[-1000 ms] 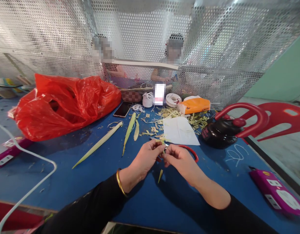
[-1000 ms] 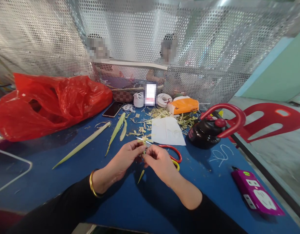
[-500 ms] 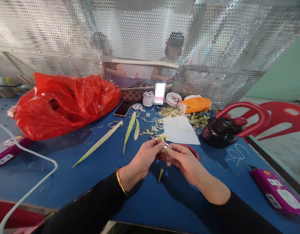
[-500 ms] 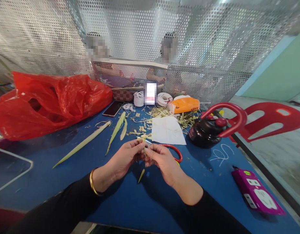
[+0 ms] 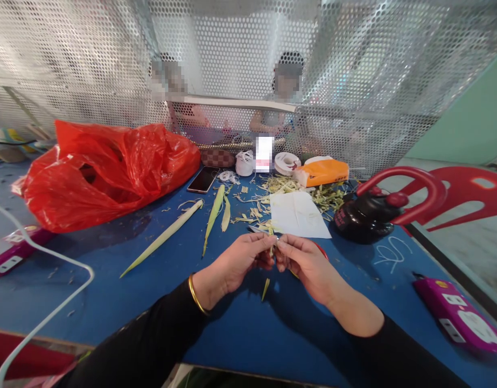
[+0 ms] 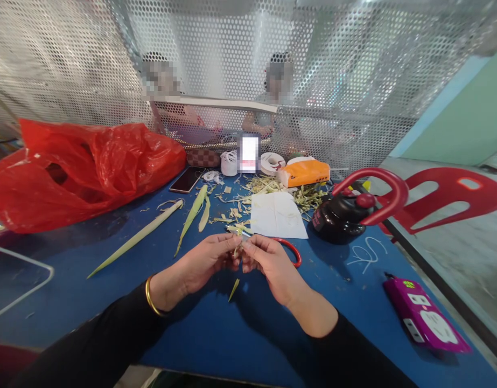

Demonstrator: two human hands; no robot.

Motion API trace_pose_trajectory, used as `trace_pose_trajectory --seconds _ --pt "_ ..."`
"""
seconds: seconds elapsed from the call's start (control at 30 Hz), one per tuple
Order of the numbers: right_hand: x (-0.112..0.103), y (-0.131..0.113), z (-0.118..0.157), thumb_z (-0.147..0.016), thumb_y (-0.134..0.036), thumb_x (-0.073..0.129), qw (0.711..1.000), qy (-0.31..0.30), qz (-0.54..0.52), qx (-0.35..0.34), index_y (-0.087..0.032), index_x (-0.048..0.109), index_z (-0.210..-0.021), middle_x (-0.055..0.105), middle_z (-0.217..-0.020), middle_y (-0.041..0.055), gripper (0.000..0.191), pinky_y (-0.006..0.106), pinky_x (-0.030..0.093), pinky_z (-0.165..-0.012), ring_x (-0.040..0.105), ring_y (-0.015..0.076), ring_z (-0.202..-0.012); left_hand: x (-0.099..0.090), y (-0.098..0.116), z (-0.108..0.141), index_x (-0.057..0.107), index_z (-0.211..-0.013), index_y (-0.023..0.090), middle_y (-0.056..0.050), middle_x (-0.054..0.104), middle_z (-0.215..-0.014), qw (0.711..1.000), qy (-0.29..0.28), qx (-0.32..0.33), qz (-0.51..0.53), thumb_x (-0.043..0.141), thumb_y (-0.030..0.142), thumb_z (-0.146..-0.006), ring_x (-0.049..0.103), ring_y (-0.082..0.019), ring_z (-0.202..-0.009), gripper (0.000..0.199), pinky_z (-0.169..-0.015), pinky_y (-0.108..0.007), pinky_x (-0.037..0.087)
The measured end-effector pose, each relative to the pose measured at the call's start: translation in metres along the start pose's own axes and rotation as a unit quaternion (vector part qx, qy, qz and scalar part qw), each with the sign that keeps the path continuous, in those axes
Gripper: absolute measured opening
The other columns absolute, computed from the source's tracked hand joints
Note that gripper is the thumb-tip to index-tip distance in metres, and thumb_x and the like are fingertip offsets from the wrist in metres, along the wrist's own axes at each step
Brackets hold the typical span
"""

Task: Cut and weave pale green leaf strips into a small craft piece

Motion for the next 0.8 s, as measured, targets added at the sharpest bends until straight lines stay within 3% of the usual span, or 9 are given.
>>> trace_pose_trajectory --seconds 0.27,0.63,0.8 --pt "0.004 0.002 -0.001 -0.073 -0.040 0.074 0.994 0.039 0.094 -0.038 -0.019 0.058 -0.067 0.060 -0.062 -0.0029 0.027 0.027 0.045 -0.059 0.056 0.0120 -0.056 0.000 0.001 -0.002 0.058 -0.061 0.016 0.002 0.055 -0.055 0.996 0.076 0.045 -0.032 0.073 0.031 -0.066 0.046 -0.008 -0.051 0.022 -0.054 -0.023 0.035" --pt "-0.004 0.006 -0.005 -0.075 -0.030 0.069 0.980 0.050 0.182 -0.066 -0.020 0.060 -0.065 0.057 -0.058 -0.0030 0.017 0.028 0.044 -0.057 0.054 0.0135 -0.054 -0.003 -0.004 -0.005 0.063 -0.062 0.013 0.003 0.055 -0.054 0.989 0.133 0.058 0.001 0.075 0.035 -0.063 0.045 -0.007 -0.050 0.025 -0.054 -0.022 0.035" --pt "-0.009 0.007 -0.009 -0.079 -0.045 0.064 0.975 0.117 0.173 -0.071 -0.019 0.064 -0.071 0.062 -0.065 0.0004 0.027 0.030 0.046 -0.063 0.059 0.0162 -0.061 -0.005 -0.004 -0.006 0.065 -0.064 0.014 0.003 0.057 -0.054 0.989 0.136 0.054 -0.004 0.075 0.035 -0.065 0.048 -0.007 -0.051 0.023 -0.055 -0.021 0.036"
Point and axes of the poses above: each hand's wrist, its own z-axis away from the middle knuckle, its own x-axis out of the palm, y = z × x, the point moved 1 cm from there along -z, towards the middle knuckle
